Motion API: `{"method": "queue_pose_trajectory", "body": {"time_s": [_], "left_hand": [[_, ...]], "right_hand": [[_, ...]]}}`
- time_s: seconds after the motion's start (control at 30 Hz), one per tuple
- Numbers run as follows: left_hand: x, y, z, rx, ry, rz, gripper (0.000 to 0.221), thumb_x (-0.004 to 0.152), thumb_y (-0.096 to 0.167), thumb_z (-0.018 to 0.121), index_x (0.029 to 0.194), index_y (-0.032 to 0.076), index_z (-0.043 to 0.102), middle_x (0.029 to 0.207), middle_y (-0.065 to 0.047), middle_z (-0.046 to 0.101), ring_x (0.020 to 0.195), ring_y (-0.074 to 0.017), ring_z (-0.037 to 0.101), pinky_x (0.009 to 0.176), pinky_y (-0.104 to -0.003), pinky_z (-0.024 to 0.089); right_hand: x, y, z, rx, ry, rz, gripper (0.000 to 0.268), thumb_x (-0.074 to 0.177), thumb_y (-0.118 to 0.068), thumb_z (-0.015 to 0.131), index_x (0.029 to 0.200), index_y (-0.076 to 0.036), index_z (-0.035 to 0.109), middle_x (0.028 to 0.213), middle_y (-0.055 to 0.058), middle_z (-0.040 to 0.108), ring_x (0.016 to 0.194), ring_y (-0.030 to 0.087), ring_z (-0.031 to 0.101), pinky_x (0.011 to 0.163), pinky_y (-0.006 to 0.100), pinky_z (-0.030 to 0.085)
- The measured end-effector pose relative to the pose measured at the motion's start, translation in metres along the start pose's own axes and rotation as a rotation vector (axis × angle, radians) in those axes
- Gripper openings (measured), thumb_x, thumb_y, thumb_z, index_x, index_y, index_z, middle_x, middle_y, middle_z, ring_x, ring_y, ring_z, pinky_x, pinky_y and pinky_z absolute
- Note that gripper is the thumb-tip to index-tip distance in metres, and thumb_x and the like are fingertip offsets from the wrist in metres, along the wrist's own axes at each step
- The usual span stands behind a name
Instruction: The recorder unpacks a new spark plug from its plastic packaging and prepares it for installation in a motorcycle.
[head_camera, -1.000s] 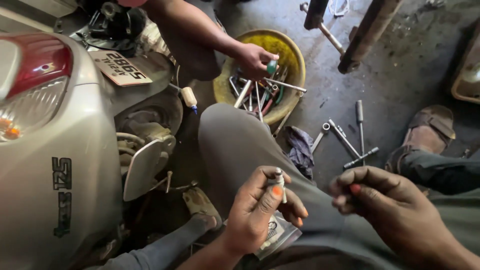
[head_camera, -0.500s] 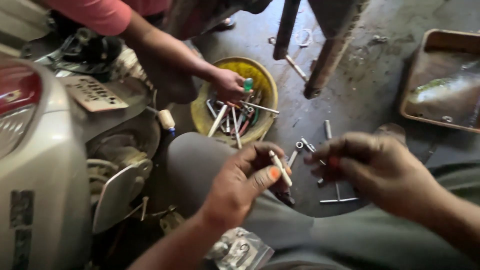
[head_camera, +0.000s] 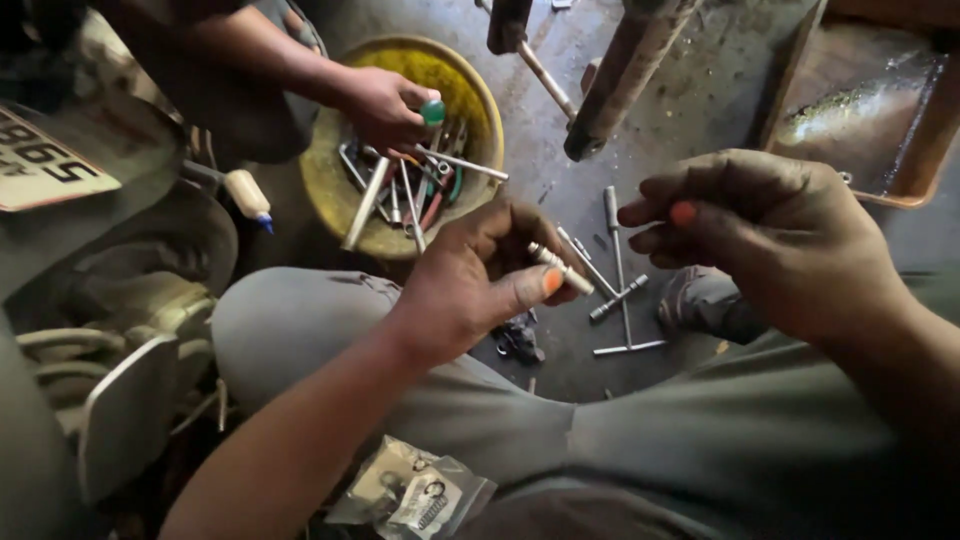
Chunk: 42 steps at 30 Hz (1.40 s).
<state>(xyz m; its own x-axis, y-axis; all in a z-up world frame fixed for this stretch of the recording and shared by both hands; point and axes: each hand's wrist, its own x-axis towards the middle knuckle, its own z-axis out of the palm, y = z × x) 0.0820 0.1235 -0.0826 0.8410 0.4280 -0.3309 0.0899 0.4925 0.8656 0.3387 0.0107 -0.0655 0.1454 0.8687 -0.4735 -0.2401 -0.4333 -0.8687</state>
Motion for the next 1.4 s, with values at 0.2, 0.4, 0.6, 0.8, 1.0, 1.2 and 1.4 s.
{"method": "queue_pose_trajectory", "body": {"time_s": [0.2,0.4,0.6,0.8,1.0,1.2,1.4], "left_hand": [[0.002,-0.007,0.006,-0.162,0.037,-0.019,0.025,0.099,0.006,0.068,0.121,0.001,0.056,0.109,-0.008,0.069,0.101,-0.0148,0.071,0.093,-0.034,0.060],[0.005,-0.003,0.009,-0.069,0.039,-0.007,0.027,0.101,0.009,0.067,0.124,0.000,0.057,0.106,-0.006,0.066,0.097,-0.0140,0.070,0.092,-0.033,0.061],[0.003,-0.003,0.007,-0.003,0.046,0.022,0.028,0.103,0.015,0.066,0.125,0.000,0.059,0.101,-0.007,0.069,0.094,-0.0131,0.070,0.087,-0.031,0.059],[0.002,0.000,0.008,0.012,0.044,0.036,0.026,0.104,0.014,0.066,0.125,0.000,0.059,0.102,-0.005,0.067,0.094,-0.0132,0.071,0.088,-0.031,0.060],[-0.003,0.003,0.009,-0.047,0.016,0.020,0.024,0.102,0.012,0.068,0.121,0.001,0.059,0.104,-0.006,0.069,0.097,-0.0133,0.071,0.090,-0.033,0.061],[-0.005,0.001,0.009,-0.078,0.025,0.007,0.023,0.102,0.013,0.070,0.118,0.002,0.060,0.102,-0.006,0.071,0.095,-0.0129,0.071,0.088,-0.031,0.061],[-0.002,0.001,0.010,-0.011,0.029,0.017,0.023,0.102,0.014,0.070,0.119,0.001,0.061,0.100,-0.007,0.073,0.092,-0.0125,0.071,0.085,-0.030,0.060]], "right_hand": [[0.005,-0.011,0.016,-0.122,-0.008,0.019,0.020,0.095,0.003,0.059,0.112,0.004,0.070,0.111,0.013,0.077,0.104,0.019,0.076,0.092,0.036,0.058],[0.004,-0.006,0.018,-0.094,-0.057,-0.002,0.021,0.096,0.001,0.060,0.114,0.004,0.069,0.110,0.013,0.077,0.100,0.019,0.075,0.090,0.035,0.059],[0.004,-0.001,0.017,-0.096,-0.051,0.002,0.028,0.096,-0.003,0.061,0.122,0.001,0.069,0.105,0.013,0.078,0.096,0.018,0.076,0.089,0.034,0.064],[-0.001,-0.002,0.014,-0.138,-0.039,-0.027,0.026,0.094,-0.010,0.066,0.117,0.000,0.070,0.102,0.012,0.078,0.095,0.018,0.077,0.085,0.035,0.060],[-0.005,-0.005,0.009,-0.201,-0.070,-0.100,0.020,0.092,-0.013,0.071,0.108,-0.001,0.069,0.097,0.010,0.077,0.093,0.016,0.076,0.084,0.034,0.061],[-0.010,-0.003,0.006,-0.190,-0.061,-0.113,0.018,0.091,-0.012,0.073,0.104,0.000,0.070,0.095,0.008,0.077,0.088,0.014,0.076,0.081,0.030,0.064],[-0.012,-0.003,0.007,-0.278,-0.062,-0.129,0.019,0.089,-0.013,0.074,0.103,0.000,0.073,0.091,0.008,0.078,0.084,0.014,0.076,0.077,0.029,0.064]]}}
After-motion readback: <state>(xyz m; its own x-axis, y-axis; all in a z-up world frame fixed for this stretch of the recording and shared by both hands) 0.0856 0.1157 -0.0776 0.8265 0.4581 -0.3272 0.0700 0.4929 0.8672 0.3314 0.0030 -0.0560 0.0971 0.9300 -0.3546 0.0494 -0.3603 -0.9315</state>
